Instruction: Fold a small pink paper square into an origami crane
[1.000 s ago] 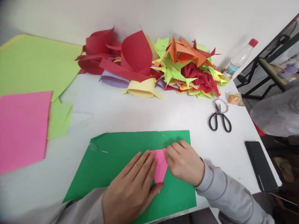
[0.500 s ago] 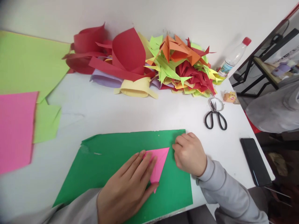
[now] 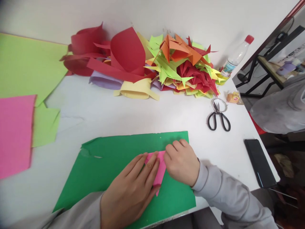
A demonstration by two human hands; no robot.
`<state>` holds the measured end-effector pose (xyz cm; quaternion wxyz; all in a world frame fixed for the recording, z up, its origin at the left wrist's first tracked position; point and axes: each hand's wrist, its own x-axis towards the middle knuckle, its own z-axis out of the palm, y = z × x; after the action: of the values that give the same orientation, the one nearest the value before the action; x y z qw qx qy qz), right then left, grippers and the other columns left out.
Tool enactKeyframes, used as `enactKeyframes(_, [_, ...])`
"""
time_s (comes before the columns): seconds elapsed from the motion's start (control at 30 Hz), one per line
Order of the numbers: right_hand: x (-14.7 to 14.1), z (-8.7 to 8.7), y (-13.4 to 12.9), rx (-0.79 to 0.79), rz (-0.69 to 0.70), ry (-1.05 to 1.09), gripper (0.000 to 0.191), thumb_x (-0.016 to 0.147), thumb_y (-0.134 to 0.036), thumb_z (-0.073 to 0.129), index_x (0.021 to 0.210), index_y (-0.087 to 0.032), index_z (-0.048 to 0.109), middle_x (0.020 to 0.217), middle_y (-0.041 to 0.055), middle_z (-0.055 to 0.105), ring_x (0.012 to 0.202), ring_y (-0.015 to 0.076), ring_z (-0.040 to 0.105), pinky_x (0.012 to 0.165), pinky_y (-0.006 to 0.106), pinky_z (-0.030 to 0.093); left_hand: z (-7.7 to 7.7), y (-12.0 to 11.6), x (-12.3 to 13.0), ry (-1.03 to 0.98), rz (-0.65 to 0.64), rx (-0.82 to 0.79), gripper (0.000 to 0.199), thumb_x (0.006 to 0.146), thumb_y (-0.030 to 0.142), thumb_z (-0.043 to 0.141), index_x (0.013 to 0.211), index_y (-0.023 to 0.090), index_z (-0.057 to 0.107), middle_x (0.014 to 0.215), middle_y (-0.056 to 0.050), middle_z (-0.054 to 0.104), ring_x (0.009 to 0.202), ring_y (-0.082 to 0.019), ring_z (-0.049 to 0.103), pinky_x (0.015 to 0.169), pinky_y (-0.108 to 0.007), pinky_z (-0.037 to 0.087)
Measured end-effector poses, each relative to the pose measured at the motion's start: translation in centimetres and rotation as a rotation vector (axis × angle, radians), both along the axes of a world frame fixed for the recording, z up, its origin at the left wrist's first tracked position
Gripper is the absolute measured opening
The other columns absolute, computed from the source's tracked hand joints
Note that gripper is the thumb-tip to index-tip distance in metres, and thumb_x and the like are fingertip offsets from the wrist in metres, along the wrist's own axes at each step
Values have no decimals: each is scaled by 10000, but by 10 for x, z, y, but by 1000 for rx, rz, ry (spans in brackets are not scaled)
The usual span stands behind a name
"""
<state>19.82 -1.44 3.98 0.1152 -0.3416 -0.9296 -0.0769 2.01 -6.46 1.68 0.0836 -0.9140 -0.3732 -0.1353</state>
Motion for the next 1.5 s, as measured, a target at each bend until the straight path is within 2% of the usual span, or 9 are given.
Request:
enactKeyframes(0.17, [0,-4,6,-119,-47,91,234,951,-226,449,824,-145,627,767,64,550,744,203,429,650,348,314,4,11,-5,-99,-52,-9,475,918,332,384,1139,-11,625,1176,-251,625,1033,-350,570,951,-495,399])
enactKeyframes(0.33, [3,-5,10,-298,-110,162,165,913,-279,564,803,-156,575,823,53,557,783,193,455,693,324,349,-1,38,-16,-281,-61,-193,318,939,297,404,1008,115,657,889,-113,631,769,-239,527,713,-405,449])
enactKeyframes(0.53, [7,-10,17,-480,-116,285,164,824,-230,696,806,-182,540,801,8,563,771,160,506,713,292,385,-10,52,-21,-469,-6,-283,398,894,472,511,1034,123,644,927,-99,587,821,-227,523,704,-380,444])
enactKeyframes(0.8, [3,-16,20,-465,68,693,163,927,-281,549,794,-188,542,741,17,566,719,143,530,659,266,455,5,65,-26,-817,-67,-642,203,874,232,528,752,156,670,707,-16,568,628,-120,538,572,-235,454])
enactKeyframes(0.97, [-2,-9,20,-503,6,748,347,877,-480,591,990,-151,585,818,45,594,737,151,546,644,276,462,9,64,-25,-982,-71,-644,164,857,227,569,777,148,689,734,-33,587,662,-133,578,582,-250,487])
enactKeyframes(1.13, [-12,-4,20,-602,55,826,426,953,-471,457,702,-158,599,612,-2,530,562,105,488,530,232,410,16,63,-26,-1197,-91,-651,140,832,282,649,809,148,684,738,-36,580,674,-143,570,579,-270,496])
enactKeyframes(1.23, [-19,0,19,-535,80,894,424,953,-464,464,701,-157,613,613,13,558,574,112,512,540,238,434,19,64,-29,-1294,-70,-733,198,800,329,695,862,143,671,731,-24,584,655,-136,565,556,-258,484])
enactKeyframes(1.33, [-24,4,19,-492,107,942,381,945,-422,501,702,-157,628,627,27,587,595,121,539,551,243,452,20,66,-33,-1255,-89,-794,236,841,342,649,729,137,677,644,-19,588,602,-124,538,559,-255,460])
enactKeyframes(1.5, [-29,7,18,-593,88,961,330,916,-403,556,707,-160,634,645,25,587,599,120,536,561,243,443,22,64,-37,-1279,-100,-759,240,821,316,676,651,147,679,610,-30,607,574,-131,548,549,-250,438])
